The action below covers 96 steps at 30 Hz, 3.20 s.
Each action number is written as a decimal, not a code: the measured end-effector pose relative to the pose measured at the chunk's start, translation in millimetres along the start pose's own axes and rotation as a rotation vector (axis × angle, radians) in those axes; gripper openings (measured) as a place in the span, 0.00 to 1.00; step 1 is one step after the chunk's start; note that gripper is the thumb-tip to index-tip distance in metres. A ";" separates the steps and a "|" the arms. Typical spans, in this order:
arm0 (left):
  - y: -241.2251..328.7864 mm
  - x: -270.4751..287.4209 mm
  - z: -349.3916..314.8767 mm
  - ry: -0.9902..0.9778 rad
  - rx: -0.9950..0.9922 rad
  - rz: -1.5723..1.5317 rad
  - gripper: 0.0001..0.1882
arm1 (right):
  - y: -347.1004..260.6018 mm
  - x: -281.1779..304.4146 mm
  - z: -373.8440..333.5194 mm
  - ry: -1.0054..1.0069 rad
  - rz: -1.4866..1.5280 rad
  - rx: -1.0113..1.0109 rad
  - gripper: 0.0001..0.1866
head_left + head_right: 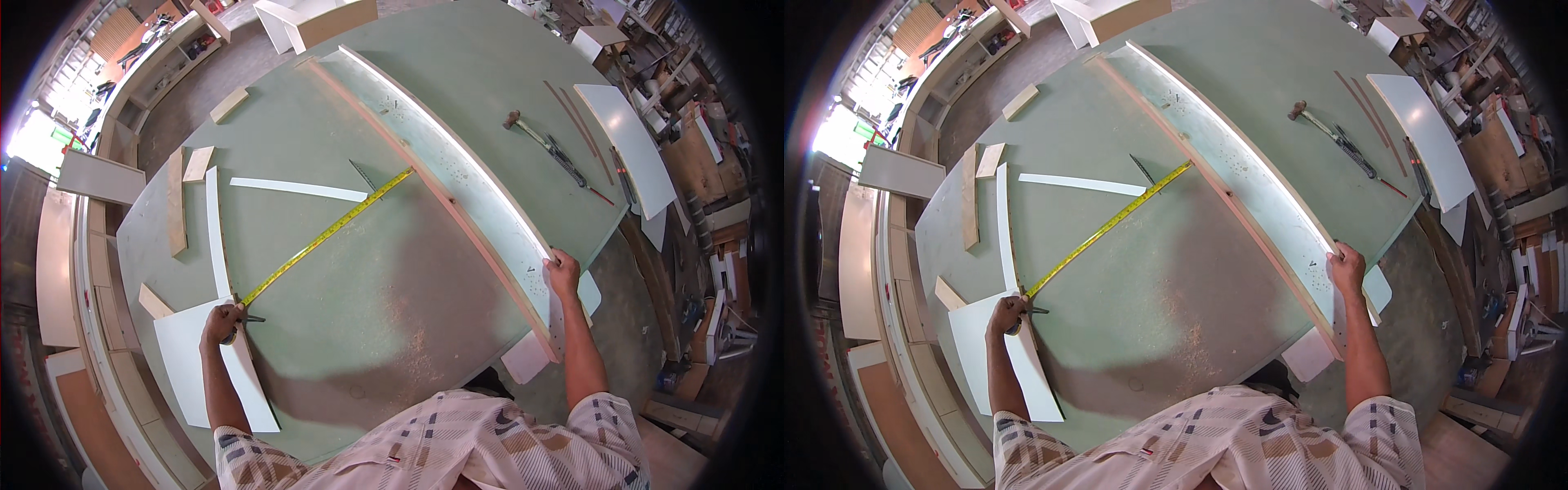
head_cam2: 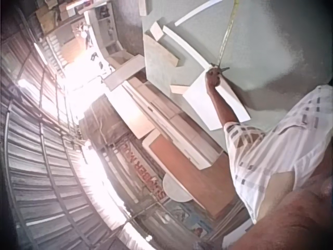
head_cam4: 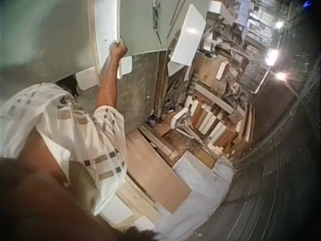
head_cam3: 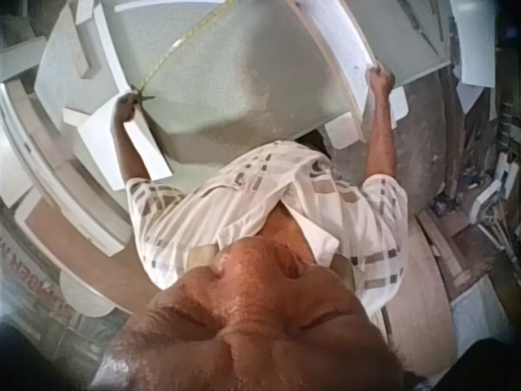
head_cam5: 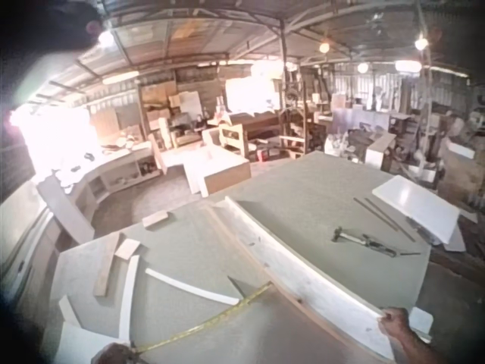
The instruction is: The person organizes and aligns wooden panels and beams on a workshop table, using a measuring tape to check dimensions and a hammer to secure pieces together.
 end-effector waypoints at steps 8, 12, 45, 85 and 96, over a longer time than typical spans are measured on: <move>-11.6 1.7 0.7 -0.013 0.052 0.014 0.27 | -2.0 -0.7 -2.0 0.013 0.032 0.036 0.21; -5.2 0.8 4.5 -0.020 0.010 0.034 0.26 | -1.4 -0.5 2.0 -0.035 -0.053 -0.014 0.22; 143.6 -251.8 -165.7 0.416 0.198 -0.642 0.24 | 16.2 -5.1 7.1 0.053 -0.157 0.180 0.22; 497.9 -461.6 70.8 0.800 0.223 0.182 0.17 | -46.5 2.8 321.0 -0.172 -0.202 0.662 0.23; 507.3 -446.8 74.6 0.821 0.227 0.159 0.15 | -85.5 5.8 315.8 -0.673 0.136 0.306 0.12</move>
Point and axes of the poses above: each hand's wrist, its own z-axis towards the middle knuckle, its own x-axis out of the back of the hand, y = z × x, the point moved 4 cm from there along z, towards the middle knuckle, and after that the axes turned 14 degrees about -x, right-handed, at the moved point
